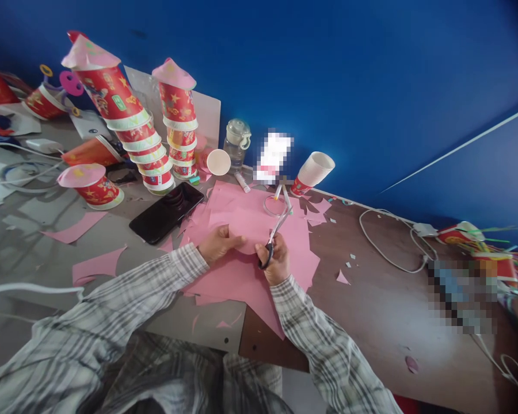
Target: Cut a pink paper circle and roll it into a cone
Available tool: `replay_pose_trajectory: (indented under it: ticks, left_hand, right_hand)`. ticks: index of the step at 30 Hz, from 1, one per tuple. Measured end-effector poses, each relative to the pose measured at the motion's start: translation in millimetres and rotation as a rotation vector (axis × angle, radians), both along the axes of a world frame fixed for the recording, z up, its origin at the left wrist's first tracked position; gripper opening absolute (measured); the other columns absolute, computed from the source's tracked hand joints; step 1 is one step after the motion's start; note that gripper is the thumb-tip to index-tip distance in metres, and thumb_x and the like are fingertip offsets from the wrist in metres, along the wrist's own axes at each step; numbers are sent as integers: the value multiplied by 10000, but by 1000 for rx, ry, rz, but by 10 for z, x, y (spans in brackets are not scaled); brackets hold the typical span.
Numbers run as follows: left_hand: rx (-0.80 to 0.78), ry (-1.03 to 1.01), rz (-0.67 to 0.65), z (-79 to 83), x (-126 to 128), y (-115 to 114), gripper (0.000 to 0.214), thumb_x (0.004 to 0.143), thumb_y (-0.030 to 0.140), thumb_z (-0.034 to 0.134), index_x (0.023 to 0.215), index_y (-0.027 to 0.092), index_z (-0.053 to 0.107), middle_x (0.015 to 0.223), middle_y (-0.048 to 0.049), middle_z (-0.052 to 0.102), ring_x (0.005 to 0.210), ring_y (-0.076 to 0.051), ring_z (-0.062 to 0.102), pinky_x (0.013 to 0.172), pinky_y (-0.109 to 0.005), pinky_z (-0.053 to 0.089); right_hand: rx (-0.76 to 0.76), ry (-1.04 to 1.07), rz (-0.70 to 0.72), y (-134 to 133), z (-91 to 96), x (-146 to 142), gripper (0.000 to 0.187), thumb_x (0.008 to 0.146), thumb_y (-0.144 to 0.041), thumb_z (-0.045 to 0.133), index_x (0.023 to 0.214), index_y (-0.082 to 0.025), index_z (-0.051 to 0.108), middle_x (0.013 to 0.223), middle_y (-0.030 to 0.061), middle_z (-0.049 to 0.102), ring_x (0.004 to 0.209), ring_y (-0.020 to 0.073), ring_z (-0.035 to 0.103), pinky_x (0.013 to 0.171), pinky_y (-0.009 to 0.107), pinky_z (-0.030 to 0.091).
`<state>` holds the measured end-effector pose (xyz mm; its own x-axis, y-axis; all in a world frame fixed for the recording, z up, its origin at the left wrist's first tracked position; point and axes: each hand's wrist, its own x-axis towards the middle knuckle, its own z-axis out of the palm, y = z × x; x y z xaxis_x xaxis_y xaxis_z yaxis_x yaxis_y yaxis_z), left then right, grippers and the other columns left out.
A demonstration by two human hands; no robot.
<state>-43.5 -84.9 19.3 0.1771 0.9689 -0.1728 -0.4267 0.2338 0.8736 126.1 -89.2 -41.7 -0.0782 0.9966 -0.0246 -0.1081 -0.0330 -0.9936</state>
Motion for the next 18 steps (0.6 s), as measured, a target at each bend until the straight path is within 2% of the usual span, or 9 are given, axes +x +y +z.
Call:
replay_pose_trajectory:
  ticks: [4,8,10,14,16,18]
  left_hand:
    - [-38,-109,-69,-14,-11,-13,355,495,300,748,744,84,617,661,-58,650,678,-183,584,674,-314,453]
    - [-98,-179,-65,-48,-59,3,406,566,308,700,871,60,600,742,-125,667,716,-231,608,678,-364,473]
    - [-125,-165,-80,-42,-78,13,440,558,286,704,911,49,588,771,-145,668,713,-238,610,672,-377,478]
    - [-77,-66,-106,-20,-81,22,539,463,208,751,952,62,578,858,-143,667,766,-243,599,701,-382,483]
    - [-22,-15,-39,-28,-77,27,540,459,220,751,950,77,579,873,-129,666,769,-231,594,679,-359,491]
    - [-5,39,62,-46,-81,36,494,485,278,736,911,79,583,730,-91,668,614,-183,587,544,-304,491]
  right_hand:
    - [33,-65,-43,36,9,85,576,699,-495,975,1136,-308,649,689,-134,590,570,127,480,557,267,412]
    - [43,-102,57,55,8,162,478,727,-460,939,1087,-308,663,634,-162,486,530,108,393,549,261,342]
    - [32,-109,111,70,4,206,465,732,-456,939,1089,-300,685,634,-161,477,529,106,385,552,267,345]
    - [48,-156,111,117,-8,283,491,748,-474,969,1137,-273,747,683,-116,568,582,136,499,583,285,422]
    - [80,-142,51,123,-36,291,518,777,-544,966,1161,-265,759,723,-81,642,618,159,573,608,297,474]
    - [119,-119,24,107,-89,277,551,841,-660,937,1174,-261,754,734,-52,697,619,180,617,609,311,505]
